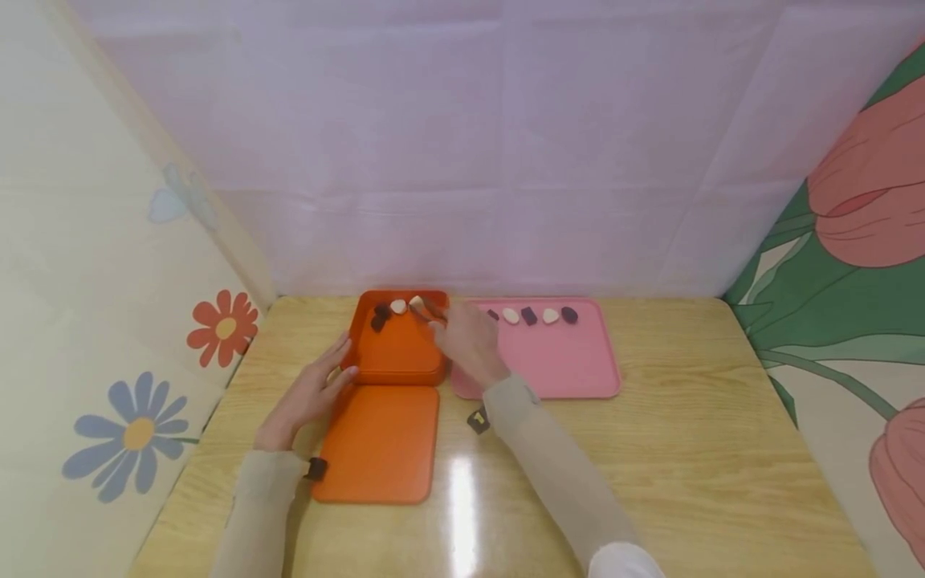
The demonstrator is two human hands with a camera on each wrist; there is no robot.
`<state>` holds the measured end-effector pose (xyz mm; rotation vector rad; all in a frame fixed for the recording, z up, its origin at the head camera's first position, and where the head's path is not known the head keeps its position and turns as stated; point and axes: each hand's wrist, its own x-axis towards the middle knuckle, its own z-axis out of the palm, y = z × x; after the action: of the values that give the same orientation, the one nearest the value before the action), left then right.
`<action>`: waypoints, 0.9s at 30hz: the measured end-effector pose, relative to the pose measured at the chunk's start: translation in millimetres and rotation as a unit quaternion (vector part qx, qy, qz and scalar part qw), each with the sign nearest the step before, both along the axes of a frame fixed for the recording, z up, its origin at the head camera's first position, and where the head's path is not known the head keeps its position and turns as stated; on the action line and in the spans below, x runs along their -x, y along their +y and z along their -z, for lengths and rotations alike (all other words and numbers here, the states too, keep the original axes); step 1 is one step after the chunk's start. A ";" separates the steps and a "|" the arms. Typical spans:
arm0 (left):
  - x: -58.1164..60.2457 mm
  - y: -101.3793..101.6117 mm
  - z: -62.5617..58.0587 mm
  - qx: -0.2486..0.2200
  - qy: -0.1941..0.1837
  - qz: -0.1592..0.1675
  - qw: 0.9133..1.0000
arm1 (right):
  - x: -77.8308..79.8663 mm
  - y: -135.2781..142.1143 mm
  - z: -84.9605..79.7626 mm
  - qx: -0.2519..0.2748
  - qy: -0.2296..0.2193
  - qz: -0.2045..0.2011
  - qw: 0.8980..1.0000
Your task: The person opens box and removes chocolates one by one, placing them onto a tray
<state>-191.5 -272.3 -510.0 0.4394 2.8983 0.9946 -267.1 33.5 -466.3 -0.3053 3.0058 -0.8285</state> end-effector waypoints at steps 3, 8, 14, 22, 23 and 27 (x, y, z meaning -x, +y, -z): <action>0.4 -0.5 -0.2 0.001 0.000 0.002 1.000 | -5.7 4.4 -2.5 0.017 0.015 0.002 1.000; 0.3 -0.5 -0.3 0.005 0.002 0.004 1.000 | -15.5 14.5 -5.6 0.051 0.027 0.007 0.998; 0.2 -0.8 0.4 0.005 0.010 0.006 1.000 | -21.5 26.9 -7.0 0.086 0.007 0.014 0.996; 1.7 -1.8 1.9 0.005 0.010 0.008 1.000 | -26.9 39.3 -6.1 0.094 0.052 0.011 0.994; 1.7 -1.6 1.8 0.006 0.008 0.008 1.000 | -28.3 41.0 -5.5 0.095 0.053 0.011 0.994; 1.0 -1.0 0.5 0.005 0.008 0.009 1.000 | -34.0 47.1 -3.7 0.085 0.047 0.015 0.995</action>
<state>-192.5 -273.3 -510.6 0.4752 2.9057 0.9780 -233.1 80.6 -462.6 -0.3116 3.0378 -1.1076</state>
